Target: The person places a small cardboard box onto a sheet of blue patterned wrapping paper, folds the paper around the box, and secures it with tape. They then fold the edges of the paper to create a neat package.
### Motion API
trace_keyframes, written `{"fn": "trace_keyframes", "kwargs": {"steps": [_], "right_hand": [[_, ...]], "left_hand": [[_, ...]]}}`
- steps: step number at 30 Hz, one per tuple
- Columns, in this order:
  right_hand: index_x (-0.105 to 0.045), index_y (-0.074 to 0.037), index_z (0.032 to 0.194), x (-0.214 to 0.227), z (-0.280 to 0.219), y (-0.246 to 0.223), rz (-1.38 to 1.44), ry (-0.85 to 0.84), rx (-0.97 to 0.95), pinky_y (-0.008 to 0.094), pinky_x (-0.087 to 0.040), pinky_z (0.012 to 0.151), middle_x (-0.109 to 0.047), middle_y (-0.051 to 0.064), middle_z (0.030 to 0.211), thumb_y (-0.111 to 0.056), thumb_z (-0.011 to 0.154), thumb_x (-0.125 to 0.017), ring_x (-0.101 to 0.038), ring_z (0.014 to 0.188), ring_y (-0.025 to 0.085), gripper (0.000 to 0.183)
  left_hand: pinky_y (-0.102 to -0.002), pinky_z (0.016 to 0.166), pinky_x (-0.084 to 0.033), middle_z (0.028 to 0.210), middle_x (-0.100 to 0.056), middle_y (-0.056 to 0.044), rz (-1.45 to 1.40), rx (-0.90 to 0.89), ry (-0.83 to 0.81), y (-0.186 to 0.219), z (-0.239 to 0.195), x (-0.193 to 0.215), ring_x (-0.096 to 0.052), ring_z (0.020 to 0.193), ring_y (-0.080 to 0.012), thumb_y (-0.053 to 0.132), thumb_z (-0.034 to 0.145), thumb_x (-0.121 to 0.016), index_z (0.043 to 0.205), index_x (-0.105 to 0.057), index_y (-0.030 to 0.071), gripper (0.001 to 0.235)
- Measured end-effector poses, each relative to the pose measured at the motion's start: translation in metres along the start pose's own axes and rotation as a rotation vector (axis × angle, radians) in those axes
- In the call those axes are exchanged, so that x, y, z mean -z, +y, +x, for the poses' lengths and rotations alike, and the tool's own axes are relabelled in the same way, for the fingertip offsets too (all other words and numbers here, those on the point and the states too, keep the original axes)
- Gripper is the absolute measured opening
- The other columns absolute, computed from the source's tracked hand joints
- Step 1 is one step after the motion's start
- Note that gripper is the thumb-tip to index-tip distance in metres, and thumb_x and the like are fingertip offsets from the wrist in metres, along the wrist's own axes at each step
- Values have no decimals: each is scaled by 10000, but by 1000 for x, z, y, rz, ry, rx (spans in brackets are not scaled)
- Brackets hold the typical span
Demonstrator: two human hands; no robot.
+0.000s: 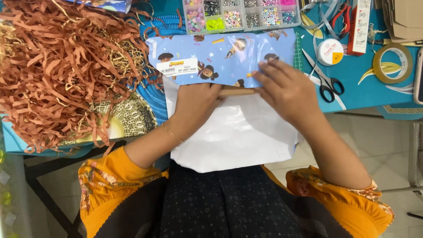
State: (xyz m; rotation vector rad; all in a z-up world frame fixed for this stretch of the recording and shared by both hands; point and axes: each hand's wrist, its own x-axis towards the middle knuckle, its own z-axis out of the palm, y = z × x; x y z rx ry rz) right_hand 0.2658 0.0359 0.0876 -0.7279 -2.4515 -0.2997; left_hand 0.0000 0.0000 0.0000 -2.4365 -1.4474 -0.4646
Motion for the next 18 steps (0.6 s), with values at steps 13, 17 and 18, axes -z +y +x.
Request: {"fn": "trace_keyframes", "kwargs": {"steps": [13, 17, 18], "right_hand": [[-712, -104, 1190, -16, -11, -2, -252, -23, -1, 365, -549, 1082, -748, 86, 1323, -355, 993, -767, -681, 1282, 276, 323], [-741, -88, 1147, -16, -12, -3, -203, 5, 0, 386, -554, 1080, -764, 115, 1294, -301, 969, -817, -699, 1256, 295, 288], [-744, -84, 1145, -17, -12, -2, -200, 19, 17, 394, -554, 1079, -765, 125, 1294, -291, 966, -824, -704, 1250, 308, 285]], "left_hand": [[-672, 1249, -78, 1218, -741, -136, 48, 177, 49, -66, -64, 36, -569, 1381, -416, 572, 1096, -590, 1201, -755, 71, 538], [-647, 1279, 40, 1353, -737, -67, 177, 241, -40, -77, -70, 52, -445, 1530, -346, 581, 1065, -630, 1299, -762, 151, 507], [-653, 1283, -14, 1385, -732, -89, 173, 228, 35, -81, -71, 56, -461, 1522, -354, 454, 1014, -788, 1290, -774, 127, 428]]}}
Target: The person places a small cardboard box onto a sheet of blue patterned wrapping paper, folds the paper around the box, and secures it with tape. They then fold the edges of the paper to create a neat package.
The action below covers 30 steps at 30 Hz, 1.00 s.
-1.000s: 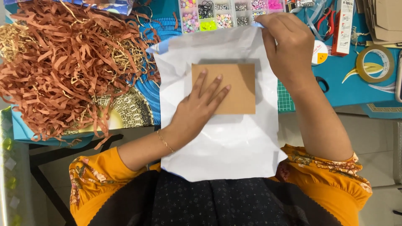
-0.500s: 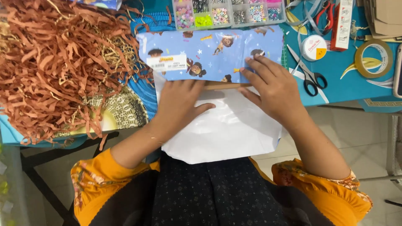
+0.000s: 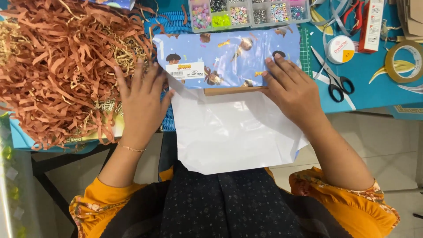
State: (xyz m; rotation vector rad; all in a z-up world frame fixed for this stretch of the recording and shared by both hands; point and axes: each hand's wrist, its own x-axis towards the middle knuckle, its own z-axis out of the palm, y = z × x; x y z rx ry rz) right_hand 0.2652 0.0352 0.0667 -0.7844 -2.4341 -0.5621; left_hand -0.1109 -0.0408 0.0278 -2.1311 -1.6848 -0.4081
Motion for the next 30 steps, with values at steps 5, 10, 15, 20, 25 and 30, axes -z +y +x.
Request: {"fn": "trace_keyframes", "kwargs": {"steps": [5, 10, 15, 20, 25, 30], "right_hand": [[-756, -73, 1137, 1, 0, 2, 33, -8, 7, 405, -552, 1083, -770, 131, 1288, -278, 977, -821, -708, 1247, 319, 268], [-755, -82, 1135, 3, 1, 7, 16, 11, 19, 401, -555, 1083, -771, 118, 1283, -314, 997, -788, -711, 1241, 311, 272], [-720, -16, 1188, 9, 1, 11, 85, -90, 79, 471, -549, 1124, -709, 199, 1364, -241, 1004, -871, -658, 1317, 358, 328], [-733, -29, 1177, 8, 0, 10, 90, -81, 61, 468, -535, 1132, -721, 181, 1354, -256, 1031, -828, -648, 1327, 346, 287], [-740, -16, 1140, 8, 3, 13, 104, -61, 67, 461, -554, 1114, -731, 187, 1328, -260, 1011, -855, -669, 1300, 344, 300], [-732, -58, 1117, 9, 3, 18, 76, -65, 103, 457, -554, 1108, -739, 155, 1316, -311, 1026, -845, -661, 1311, 338, 292]], "left_hand": [[-585, 968, -479, 1263, -631, -232, -577, 260, -14, 17, 29, 55, -613, 1189, -431, 329, 1016, -680, 1376, -531, -22, 524], [-690, 1095, -433, 1564, -287, -479, -1289, 473, -107, 24, 37, 16, -404, 1404, -654, 487, 1125, -586, 1625, 91, 46, 951], [-366, 1027, -628, 1297, -700, -112, -1653, 697, -96, 4, 38, 2, -675, 1231, -206, 89, 974, -718, 1561, -313, 74, 714], [-229, 618, -395, 761, -370, 31, -1226, 622, -287, 3, 35, 22, -403, 672, -74, 205, 1018, -715, 1586, -371, 110, 671], [-605, 1250, -369, 1603, -316, -247, -451, 215, 22, 34, 31, 45, -360, 1512, -436, 265, 1062, -892, 1646, -206, 80, 920], [-571, 1274, -247, 1633, -374, -173, -384, -345, -134, 71, 56, 45, -291, 1534, -373, 393, 1023, -812, 1561, -434, 24, 753]]}}
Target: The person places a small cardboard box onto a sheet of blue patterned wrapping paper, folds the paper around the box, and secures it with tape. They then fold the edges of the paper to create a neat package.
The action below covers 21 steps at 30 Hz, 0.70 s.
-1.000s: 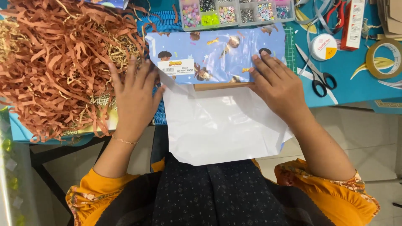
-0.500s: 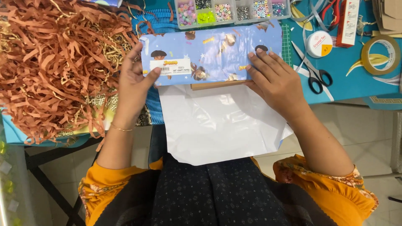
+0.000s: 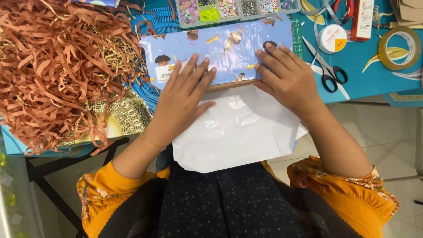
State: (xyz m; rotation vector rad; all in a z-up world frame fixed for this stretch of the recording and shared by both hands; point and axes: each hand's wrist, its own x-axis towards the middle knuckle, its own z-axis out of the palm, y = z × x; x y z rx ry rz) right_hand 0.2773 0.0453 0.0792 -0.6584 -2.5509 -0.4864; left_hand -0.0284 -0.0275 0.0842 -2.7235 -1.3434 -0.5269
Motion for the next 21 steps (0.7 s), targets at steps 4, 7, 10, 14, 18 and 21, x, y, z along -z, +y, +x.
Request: {"fn": "trace_keyframes", "kwargs": {"steps": [4, 7, 10, 14, 18, 21], "right_hand": [[-728, -59, 1148, 6, -1, 2, 4, -12, -8, 464, -533, 1128, -725, 155, 1343, -327, 1017, -854, -639, 1332, 333, 324], [-712, -44, 1230, 41, 5, -10, 138, -174, -101, 515, -424, 1201, -652, 158, 1451, -417, 1009, -764, -523, 1440, 363, 437], [-588, -97, 1374, 88, -5, -43, 352, -480, -196, 578, -489, 1058, -503, 258, 1546, -525, 811, -784, -444, 1468, 434, 734], [-511, -105, 1420, 87, -50, -104, 172, -753, 92, 519, -323, 1181, -496, 161, 1524, -780, 709, -719, -429, 1438, 381, 1002], [-640, -117, 1004, 76, -65, -114, 132, -780, 136, 501, -494, 1032, -659, 119, 1021, -92, 884, -599, -627, 975, 321, 129], [-636, -91, 1108, 108, -34, -83, 246, -725, -22, 477, -521, 969, -683, 122, 1020, -42, 845, -621, -662, 932, 321, 267]], "left_hand": [[-517, 1274, -341, 1597, -442, -151, -69, -33, 77, -10, -1, -23, -384, 1506, -354, 54, 1095, -651, 1531, -480, 31, 468], [-518, 1235, -411, 1544, -515, -156, -74, -44, 136, -10, -2, -22, -445, 1468, -361, -47, 1061, -651, 1486, -531, 32, 449], [-466, 1149, -514, 1500, -575, -117, -21, -49, 175, -12, -1, -21, -517, 1423, -335, -30, 1051, -668, 1453, -579, 63, 423], [-454, 1130, -530, 1499, -574, -124, 8, -76, 152, -13, 1, -20, -513, 1424, -330, -32, 1018, -719, 1458, -573, 59, 473], [-449, 1146, -488, 1457, -621, -110, 17, -80, 182, -15, 3, -20, -534, 1401, -309, 180, 1058, -726, 1381, -638, 80, 350], [-562, 1249, -280, 1589, -480, -78, -174, -33, 63, -19, -2, -12, -404, 1505, -277, 463, 1062, -610, 1413, -563, 56, 540]]}}
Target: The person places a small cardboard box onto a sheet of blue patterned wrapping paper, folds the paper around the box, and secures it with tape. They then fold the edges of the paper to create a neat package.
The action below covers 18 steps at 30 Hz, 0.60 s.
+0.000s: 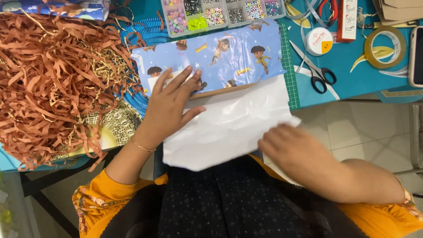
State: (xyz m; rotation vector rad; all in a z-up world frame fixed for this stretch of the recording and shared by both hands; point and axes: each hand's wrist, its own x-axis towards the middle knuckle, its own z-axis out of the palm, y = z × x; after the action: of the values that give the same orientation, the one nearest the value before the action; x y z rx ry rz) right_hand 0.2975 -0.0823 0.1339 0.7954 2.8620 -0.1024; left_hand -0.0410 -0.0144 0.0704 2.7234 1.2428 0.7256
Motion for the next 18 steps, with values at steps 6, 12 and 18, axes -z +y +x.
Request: {"fn": "trace_keyframes", "kwargs": {"steps": [6, 12, 18], "right_hand": [[-601, -63, 957, 71, 58, 51, -219, 519, -105, 380, -438, 664, -577, 59, 780, 1, 1093, -679, -541, 695, 254, 169], [-584, -39, 1032, 35, 119, 125, -128, 514, -210, 474, -424, 639, -616, 122, 871, -91, 1112, -633, -586, 764, 373, 107], [-528, -35, 1087, 6, 162, 160, 245, 263, -275, 506, -386, 603, -606, 171, 931, -117, 1033, -522, -552, 790, 380, 98]], "left_hand": [[-655, 1256, 76, 1508, -564, -148, -549, 63, -124, -29, 5, 12, -450, 1490, -333, 858, 879, -16, 1181, -664, 145, 1010], [-475, 1241, -382, 1467, -568, -236, -1353, 547, -221, -76, -9, 18, -542, 1414, -389, 952, 686, -85, 1474, -457, 29, 1270], [-329, 849, -598, 1143, -665, 10, -1043, 840, -314, -77, 15, 27, -658, 1020, -160, 475, 864, -635, 1468, -487, 209, 676]]}}
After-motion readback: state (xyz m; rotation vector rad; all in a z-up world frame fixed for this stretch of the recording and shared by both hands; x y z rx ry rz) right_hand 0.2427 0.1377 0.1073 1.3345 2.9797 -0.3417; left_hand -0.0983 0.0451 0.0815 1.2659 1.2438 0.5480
